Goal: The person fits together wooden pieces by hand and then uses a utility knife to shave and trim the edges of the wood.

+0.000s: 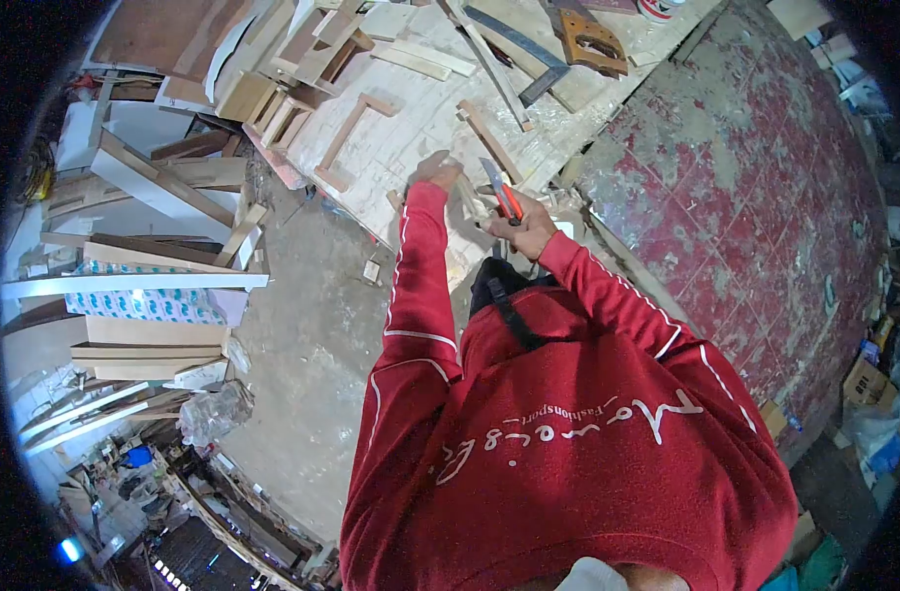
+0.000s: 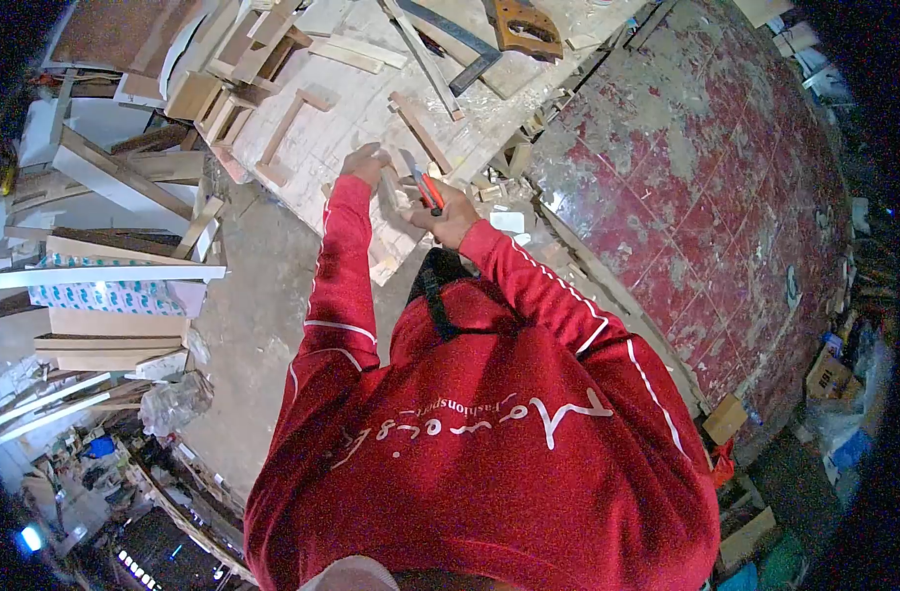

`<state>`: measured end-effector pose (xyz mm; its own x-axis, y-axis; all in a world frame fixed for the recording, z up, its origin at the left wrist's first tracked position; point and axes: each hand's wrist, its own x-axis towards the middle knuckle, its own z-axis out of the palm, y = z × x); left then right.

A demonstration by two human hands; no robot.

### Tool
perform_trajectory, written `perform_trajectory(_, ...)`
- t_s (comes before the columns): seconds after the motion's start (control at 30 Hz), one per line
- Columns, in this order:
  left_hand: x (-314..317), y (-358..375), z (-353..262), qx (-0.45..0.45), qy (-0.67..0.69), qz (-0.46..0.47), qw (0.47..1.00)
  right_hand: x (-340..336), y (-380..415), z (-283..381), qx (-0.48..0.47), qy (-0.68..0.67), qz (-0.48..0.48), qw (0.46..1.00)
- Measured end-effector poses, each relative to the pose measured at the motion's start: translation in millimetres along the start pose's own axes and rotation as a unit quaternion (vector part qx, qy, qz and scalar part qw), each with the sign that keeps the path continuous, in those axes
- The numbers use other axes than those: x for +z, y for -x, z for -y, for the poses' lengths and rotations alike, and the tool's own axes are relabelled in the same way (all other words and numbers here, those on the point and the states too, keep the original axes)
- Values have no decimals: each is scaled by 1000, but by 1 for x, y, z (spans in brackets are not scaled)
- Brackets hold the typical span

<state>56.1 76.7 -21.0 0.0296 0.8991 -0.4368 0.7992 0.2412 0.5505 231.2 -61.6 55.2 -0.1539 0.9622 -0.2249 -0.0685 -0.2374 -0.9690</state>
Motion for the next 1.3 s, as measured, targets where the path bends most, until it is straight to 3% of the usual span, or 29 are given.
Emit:
perform_trajectory(0.1,5,-2,17,-4,-2,-19,1000,7,-9,-5,-31,17,21,999)
perform_trajectory(0.17,15,-29,60,161,-113,-5,980,15,-16,-7,-79,30,-9,996)
perform_trajectory(0.2,6,-11,51,160,-116,-8,980,18,-18,-4,-81,27,-7,996)
perform_trajectory(0.27,-18,62,10,98,149,-109,978,23,-22,7,-47,-17,-7,999)
perform_trajectory(0.3,-24,86,0,100,147,-110,978,26,-25,8,-50,-19,-8,999)
perform_trajectory(0.37,-31,121,-14,132,417,-161,885,32,-35,10,-67,-49,-21,996)
perform_trajectory(0.47,-27,143,-29,210,305,-218,903,37,-44,10,-91,-39,-33,995)
perform_trajectory(0.5,-29,147,-41,201,378,-209,879,38,-48,12,-113,-14,-43,993)
perform_trajectory(0.63,-31,134,-35,184,397,-227,870,43,-54,15,-72,-14,1,997)
perform_trajectory(0.7,-32,120,-24,238,196,-334,891,46,-60,7,-155,12,-34,987)
perform_trajectory(0.73,-38,121,-28,241,196,-332,891,41,-56,20,-156,12,-37,987)
perform_trajectory(0.8,-47,126,-36,246,137,-331,901,27,-39,43,0,196,-1,981)
perform_trajectory(0.83,-47,125,-35,246,137,-327,902,26,-32,44,2,194,-3,981)
perform_trajectory(0.9,-46,119,-34,224,216,-286,906,24,-25,45,-121,324,21,938)
perform_trajectory(1.0,-46,115,-38,230,244,-279,900,27,-27,34,-68,326,2,943)
perform_trajectory(1.3,-50,114,-38,240,212,-286,903,22,-23,43,-61,342,-21,937)
